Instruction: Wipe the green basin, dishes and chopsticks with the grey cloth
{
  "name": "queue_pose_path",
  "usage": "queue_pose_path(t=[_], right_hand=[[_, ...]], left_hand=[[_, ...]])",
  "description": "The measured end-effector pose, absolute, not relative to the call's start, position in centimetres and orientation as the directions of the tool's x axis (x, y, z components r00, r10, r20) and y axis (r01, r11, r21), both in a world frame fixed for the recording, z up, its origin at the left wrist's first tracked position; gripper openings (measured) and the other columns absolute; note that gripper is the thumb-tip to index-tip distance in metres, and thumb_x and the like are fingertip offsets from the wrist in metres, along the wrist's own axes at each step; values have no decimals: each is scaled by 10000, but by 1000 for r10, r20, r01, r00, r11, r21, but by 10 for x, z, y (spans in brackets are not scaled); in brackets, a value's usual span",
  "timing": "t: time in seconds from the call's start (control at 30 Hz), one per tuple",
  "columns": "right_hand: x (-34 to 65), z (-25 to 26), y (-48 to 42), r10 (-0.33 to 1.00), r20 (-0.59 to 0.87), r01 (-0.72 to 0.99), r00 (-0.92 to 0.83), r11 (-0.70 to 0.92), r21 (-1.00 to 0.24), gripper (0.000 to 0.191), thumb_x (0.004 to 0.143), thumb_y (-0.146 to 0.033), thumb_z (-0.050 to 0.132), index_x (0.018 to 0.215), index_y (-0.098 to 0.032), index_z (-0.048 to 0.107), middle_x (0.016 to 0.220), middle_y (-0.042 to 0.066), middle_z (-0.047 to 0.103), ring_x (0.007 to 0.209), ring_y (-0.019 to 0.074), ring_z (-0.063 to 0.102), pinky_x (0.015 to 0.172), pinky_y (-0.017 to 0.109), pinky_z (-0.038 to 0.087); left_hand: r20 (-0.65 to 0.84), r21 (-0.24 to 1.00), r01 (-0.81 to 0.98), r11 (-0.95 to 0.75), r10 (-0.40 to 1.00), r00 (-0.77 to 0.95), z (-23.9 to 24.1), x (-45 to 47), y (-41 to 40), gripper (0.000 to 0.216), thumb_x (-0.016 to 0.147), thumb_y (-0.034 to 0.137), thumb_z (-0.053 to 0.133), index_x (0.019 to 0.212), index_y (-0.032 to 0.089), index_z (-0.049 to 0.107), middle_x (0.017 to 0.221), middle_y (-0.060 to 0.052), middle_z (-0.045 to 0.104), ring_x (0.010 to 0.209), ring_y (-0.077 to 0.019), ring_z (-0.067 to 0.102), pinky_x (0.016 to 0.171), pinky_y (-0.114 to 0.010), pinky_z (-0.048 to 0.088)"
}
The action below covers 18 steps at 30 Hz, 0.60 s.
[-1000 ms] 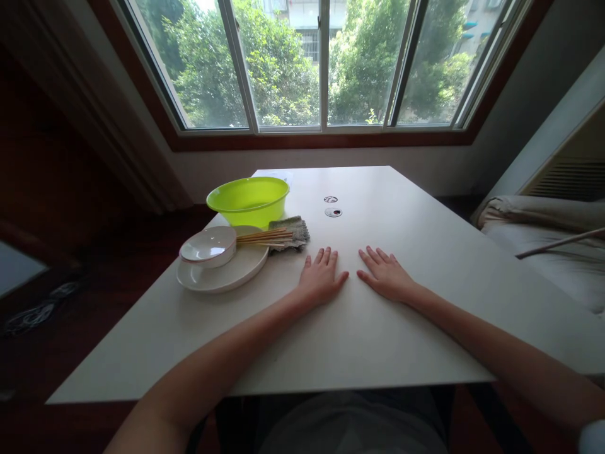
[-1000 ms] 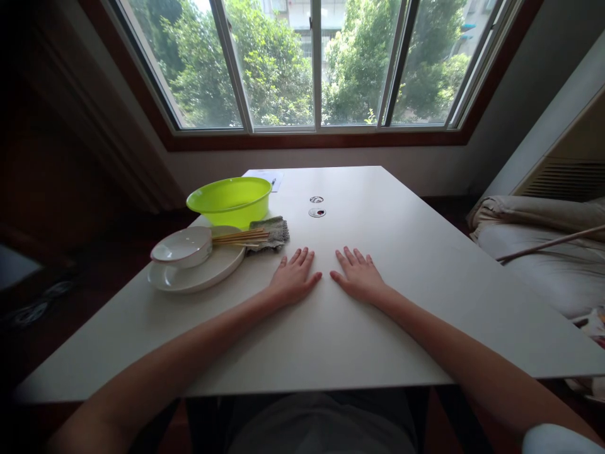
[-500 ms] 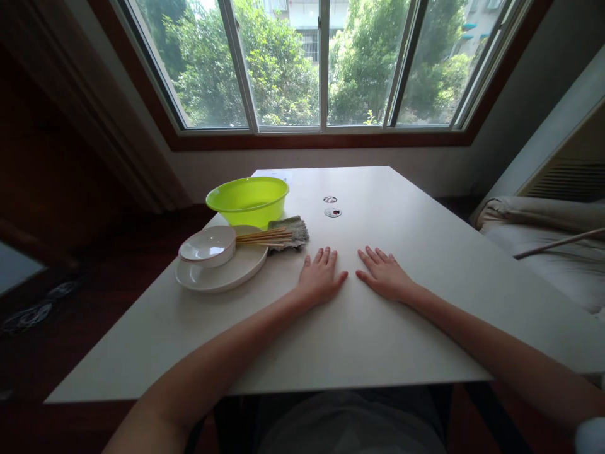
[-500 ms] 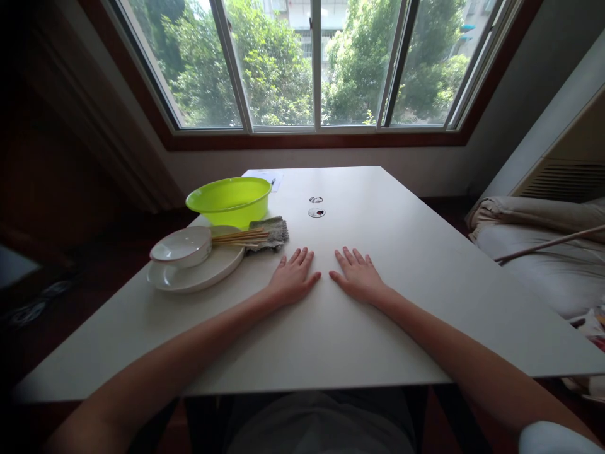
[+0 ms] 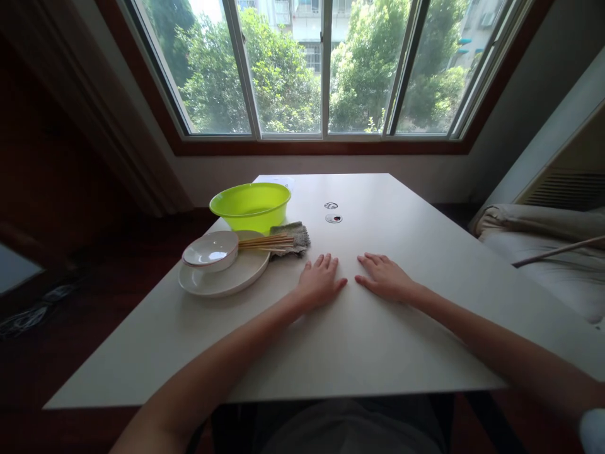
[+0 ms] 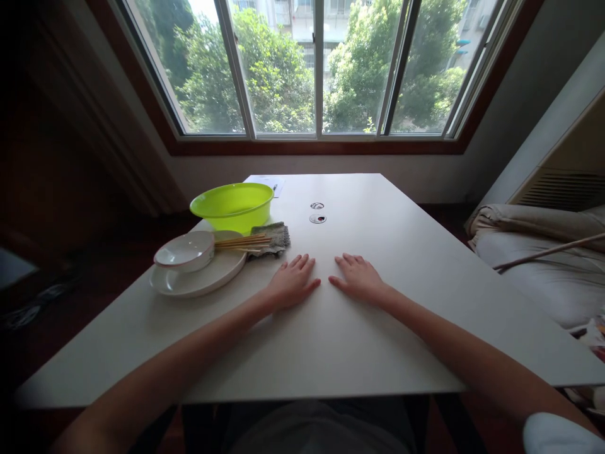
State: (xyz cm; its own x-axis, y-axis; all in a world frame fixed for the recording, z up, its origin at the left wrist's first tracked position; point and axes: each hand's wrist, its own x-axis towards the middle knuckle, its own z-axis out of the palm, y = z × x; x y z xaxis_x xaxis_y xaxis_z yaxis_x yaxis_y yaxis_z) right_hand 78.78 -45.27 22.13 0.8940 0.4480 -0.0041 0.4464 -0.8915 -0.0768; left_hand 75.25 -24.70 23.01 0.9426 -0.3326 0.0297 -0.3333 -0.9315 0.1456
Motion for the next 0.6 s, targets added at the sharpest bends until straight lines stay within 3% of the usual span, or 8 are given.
queue_pose_path(t=[0.1, 0.17, 0.37, 0.47, 0.6], right_hand=[[809, 238, -449, 485, -41, 476, 873, -869, -137, 579, 886, -560, 370, 1290, -171, 517, 1329, 145, 514, 1188, 312, 493, 993, 447, 384], [831, 252, -440, 554, -81, 523, 829, -817, -242, 542, 903, -529, 377, 1275, -164, 526, 1320, 145, 511, 1174, 277, 514, 980, 394, 404], [900, 281, -376, 692, -14, 633, 722, -667, -393, 456, 890, -353, 525, 1279, -116, 514, 1348, 184, 477, 1164, 257, 535, 991, 364, 395], [925, 280, -332, 701, 25, 645, 712, -641, -416, 471, 899, -330, 522, 1309, -102, 483, 1352, 163, 498, 1218, 243, 496, 1014, 339, 376], [947, 265, -287, 688, 51, 639, 724, -641, -427, 489, 919, -319, 488, 1364, -127, 427, 1441, 126, 415, 1298, 230, 418, 1058, 314, 326]], left_hand=[[46, 119, -394, -912, -391, 919, 243, 748, -237, 454, 889, 437, 393, 1217, 167, 552, 1307, -140, 546, 1214, -278, 492, 976, -430, 414], [79, 109, -406, -907, -399, 914, 250, 741, -229, 405, 895, 415, 398, 1152, 171, 594, 1185, -128, 617, 1128, -263, 549, 927, -391, 446], [138, 80, -357, -931, -344, 929, 260, 725, -205, 378, 917, 387, 374, 1072, 174, 645, 1037, -113, 668, 1000, -257, 599, 814, -358, 476], [146, 82, -344, -936, -330, 933, 263, 726, -196, 372, 914, 383, 384, 1084, 178, 643, 1036, -108, 670, 985, -252, 601, 804, -351, 475], [167, 58, -327, -943, -314, 935, 264, 731, -188, 355, 912, 378, 390, 1070, 187, 645, 1017, -106, 668, 972, -243, 597, 795, -343, 472]])
